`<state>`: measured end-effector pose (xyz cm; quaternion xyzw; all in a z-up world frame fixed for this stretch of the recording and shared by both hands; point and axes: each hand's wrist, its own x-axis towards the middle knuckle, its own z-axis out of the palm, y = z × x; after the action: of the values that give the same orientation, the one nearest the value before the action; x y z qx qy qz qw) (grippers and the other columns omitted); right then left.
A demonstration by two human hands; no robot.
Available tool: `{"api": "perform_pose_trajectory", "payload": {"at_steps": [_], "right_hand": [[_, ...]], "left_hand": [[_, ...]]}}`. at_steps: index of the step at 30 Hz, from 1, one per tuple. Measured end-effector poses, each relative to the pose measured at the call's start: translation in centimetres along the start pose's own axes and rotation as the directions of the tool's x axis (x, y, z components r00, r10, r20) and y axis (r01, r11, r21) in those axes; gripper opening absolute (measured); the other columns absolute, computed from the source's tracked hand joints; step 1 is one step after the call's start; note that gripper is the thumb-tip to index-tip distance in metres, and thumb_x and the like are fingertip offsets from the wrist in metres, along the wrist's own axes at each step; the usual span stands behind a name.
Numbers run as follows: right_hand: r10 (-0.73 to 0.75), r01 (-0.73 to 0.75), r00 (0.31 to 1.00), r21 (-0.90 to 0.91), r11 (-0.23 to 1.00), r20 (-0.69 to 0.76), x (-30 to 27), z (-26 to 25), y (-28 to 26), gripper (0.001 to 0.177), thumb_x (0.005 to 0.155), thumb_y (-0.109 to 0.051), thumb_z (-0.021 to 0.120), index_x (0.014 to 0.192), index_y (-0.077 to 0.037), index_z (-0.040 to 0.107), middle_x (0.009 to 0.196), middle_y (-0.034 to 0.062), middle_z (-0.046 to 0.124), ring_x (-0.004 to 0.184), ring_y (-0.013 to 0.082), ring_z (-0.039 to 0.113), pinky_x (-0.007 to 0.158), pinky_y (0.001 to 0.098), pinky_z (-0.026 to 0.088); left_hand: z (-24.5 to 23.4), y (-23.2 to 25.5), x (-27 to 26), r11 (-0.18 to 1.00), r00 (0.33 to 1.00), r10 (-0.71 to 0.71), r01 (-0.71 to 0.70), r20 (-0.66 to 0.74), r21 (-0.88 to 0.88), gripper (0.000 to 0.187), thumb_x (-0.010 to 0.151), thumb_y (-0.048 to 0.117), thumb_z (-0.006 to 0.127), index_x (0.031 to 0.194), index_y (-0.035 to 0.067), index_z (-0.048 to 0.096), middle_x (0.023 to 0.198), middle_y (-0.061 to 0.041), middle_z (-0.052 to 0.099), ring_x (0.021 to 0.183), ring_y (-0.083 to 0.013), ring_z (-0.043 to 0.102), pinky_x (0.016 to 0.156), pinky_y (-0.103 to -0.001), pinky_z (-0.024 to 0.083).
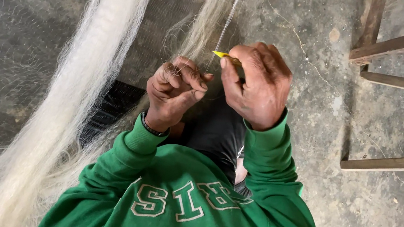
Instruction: Repairing a large white fishing net by gathering, cutting, and using a netting needle
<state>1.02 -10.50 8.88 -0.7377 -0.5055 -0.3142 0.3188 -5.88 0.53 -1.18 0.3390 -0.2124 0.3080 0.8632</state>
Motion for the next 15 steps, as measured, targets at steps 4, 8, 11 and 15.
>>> {"api": "perform_pose_trajectory", "payload": {"at_steps": [4, 8, 11, 15], "right_hand": [[-0.057, 0.057, 0.998, 0.008, 0.998, -0.015, 0.4, 0.8, 0.4, 0.009, 0.081, -0.010, 0.061, 0.075, -0.003, 0.060, 0.064, 0.0102, 0.054, 0.051, 0.0244, 0.052, 0.050, 0.0317, 0.046], [0.004, 0.022, 0.991, 0.194, 0.981, -0.132, -0.1, 1.8, 0.4, 0.013, 0.081, -0.012, 0.061, 0.074, -0.001, 0.059, 0.063, 0.0096, 0.051, 0.051, 0.0230, 0.049, 0.050, 0.0320, 0.045], [0.033, 0.000, 0.991, 0.243, 0.970, -0.130, -0.4, 1.8, -0.1, 0.020, 0.078, -0.010, 0.064, 0.092, 0.005, 0.063, 0.065, 0.0114, 0.051, 0.053, 0.0233, 0.050, 0.052, 0.0352, 0.045], [-0.025, 0.045, 0.992, 0.166, 0.985, -0.125, -0.6, 3.0, -0.6, 0.018, 0.080, -0.013, 0.062, 0.092, 0.000, 0.068, 0.072, 0.0099, 0.055, 0.060, 0.0231, 0.055, 0.054, 0.0349, 0.048]], "left_hand": [[0.1, -0.3, 0.0, 1.000, 1.000, -0.010, 0.010, 0.003, -0.023, 0.034, 0.073, -0.017, 0.058, 0.080, 0.010, 0.038, 0.082, -0.017, 0.053, 0.091, -0.0322, 0.061, 0.085, -0.040, 0.048], [-0.1, -0.9, -0.4, 0.996, 0.996, -0.063, 0.058, -0.064, -0.071, 0.037, 0.070, -0.017, 0.061, 0.080, 0.010, 0.038, 0.078, -0.017, 0.054, 0.085, -0.0298, 0.062, 0.077, -0.036, 0.050], [-0.7, -2.0, -0.5, 0.981, 0.989, -0.093, 0.071, -0.115, -0.183, 0.039, 0.068, -0.017, 0.062, 0.078, 0.010, 0.036, 0.072, -0.017, 0.053, 0.077, -0.0287, 0.058, 0.072, -0.033, 0.048], [0.0, -2.8, -0.8, 0.970, 0.970, -0.135, 0.088, -0.203, -0.226, 0.040, 0.067, -0.013, 0.066, 0.077, 0.010, 0.035, 0.074, -0.013, 0.054, 0.075, -0.0222, 0.057, 0.068, -0.030, 0.048]]}}
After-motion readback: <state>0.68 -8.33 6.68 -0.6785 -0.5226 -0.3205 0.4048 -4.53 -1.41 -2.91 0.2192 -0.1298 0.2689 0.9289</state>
